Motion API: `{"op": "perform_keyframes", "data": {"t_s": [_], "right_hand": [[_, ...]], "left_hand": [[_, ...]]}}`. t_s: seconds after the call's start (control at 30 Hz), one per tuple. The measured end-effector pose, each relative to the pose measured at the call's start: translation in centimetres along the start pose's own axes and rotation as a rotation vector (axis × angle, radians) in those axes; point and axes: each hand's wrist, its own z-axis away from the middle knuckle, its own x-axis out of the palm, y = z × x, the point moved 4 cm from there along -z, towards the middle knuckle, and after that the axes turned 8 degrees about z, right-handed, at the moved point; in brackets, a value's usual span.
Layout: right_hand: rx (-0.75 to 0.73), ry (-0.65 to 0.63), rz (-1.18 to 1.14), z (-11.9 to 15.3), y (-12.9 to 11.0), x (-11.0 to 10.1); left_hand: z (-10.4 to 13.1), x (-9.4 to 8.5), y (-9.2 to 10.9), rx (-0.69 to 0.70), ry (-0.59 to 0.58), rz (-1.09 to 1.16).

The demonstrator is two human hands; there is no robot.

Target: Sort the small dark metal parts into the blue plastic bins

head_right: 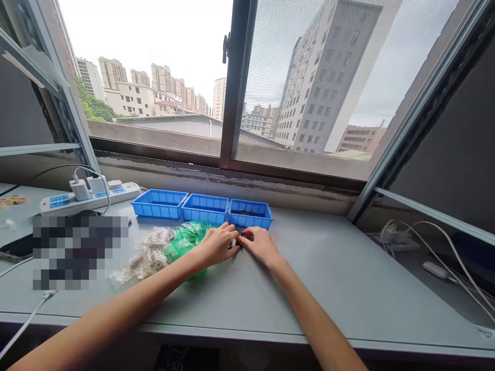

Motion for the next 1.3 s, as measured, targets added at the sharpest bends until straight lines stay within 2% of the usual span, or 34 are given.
{"op": "perform_keyframes", "data": {"t_s": [0.23,0.53,0.97,1.3], "right_hand": [[0.015,0.002,-0.066,-0.21,0.34,0.45],[-0.014,0.093,-0.072,-0.13,-0.06,-0.05],[-0.002,0.028,-0.095,0.11,-0.23,-0.02],[0.003,0.043,-0.057,0.16,-0.35,-0.46]], "left_hand": [[0.03,0.17,0.08,-0.040,0.010,0.023],[0.01,0.15,0.03,-0.068,0.050,0.058],[0.04,0.29,-0.01,-0.074,0.047,0.045],[-0.01,0.30,-0.14,-0.072,0.043,0.074]]}}
